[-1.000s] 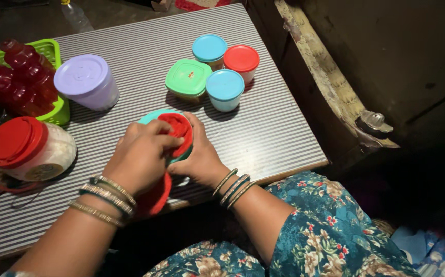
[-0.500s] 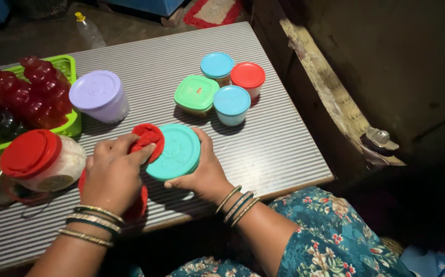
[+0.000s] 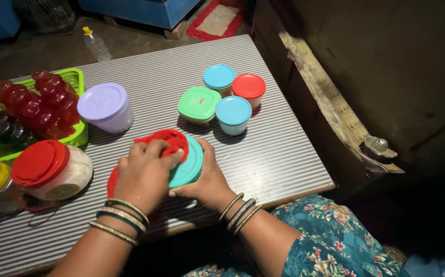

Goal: The person wipes the inside and outside of several small plastic containers and their lids with a red cloth and then fits the lids onto the containers.

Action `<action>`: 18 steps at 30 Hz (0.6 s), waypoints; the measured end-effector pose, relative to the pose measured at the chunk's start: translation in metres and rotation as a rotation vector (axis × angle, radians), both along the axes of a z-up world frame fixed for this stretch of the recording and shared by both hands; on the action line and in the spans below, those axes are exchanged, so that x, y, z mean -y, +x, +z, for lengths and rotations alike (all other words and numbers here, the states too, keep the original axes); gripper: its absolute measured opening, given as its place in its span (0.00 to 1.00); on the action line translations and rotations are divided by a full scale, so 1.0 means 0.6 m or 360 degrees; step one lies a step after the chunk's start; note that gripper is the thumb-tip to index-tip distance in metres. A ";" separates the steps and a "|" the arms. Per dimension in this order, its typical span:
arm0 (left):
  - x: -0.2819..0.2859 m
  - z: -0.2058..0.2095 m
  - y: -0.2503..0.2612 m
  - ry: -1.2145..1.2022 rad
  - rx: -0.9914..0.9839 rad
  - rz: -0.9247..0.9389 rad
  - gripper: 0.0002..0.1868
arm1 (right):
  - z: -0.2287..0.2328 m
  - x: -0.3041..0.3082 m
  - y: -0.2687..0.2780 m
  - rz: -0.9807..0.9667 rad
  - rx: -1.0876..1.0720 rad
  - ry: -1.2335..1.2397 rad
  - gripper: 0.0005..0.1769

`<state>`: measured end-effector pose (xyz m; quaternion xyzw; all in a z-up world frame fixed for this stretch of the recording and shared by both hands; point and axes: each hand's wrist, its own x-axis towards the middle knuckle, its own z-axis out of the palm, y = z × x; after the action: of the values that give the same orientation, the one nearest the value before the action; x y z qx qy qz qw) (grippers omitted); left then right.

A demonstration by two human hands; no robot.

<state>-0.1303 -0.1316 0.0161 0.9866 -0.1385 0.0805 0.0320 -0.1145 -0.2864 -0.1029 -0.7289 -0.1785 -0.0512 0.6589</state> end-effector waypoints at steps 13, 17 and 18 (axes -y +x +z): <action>0.028 0.001 -0.008 0.0168 0.0118 -0.0001 0.21 | 0.004 -0.002 0.000 0.0001 -0.0034 0.0084 0.69; 0.031 -0.003 0.024 0.0153 0.0133 0.0000 0.21 | -0.005 -0.005 0.004 -0.0058 -0.0057 0.0033 0.68; 0.030 -0.004 0.027 0.0180 0.0123 0.0000 0.22 | -0.006 -0.004 0.005 -0.0067 -0.0086 0.0036 0.68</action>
<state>-0.1140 -0.1498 0.0136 0.9830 -0.1441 0.1104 -0.0291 -0.1114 -0.2838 -0.1065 -0.7260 -0.1447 -0.0474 0.6706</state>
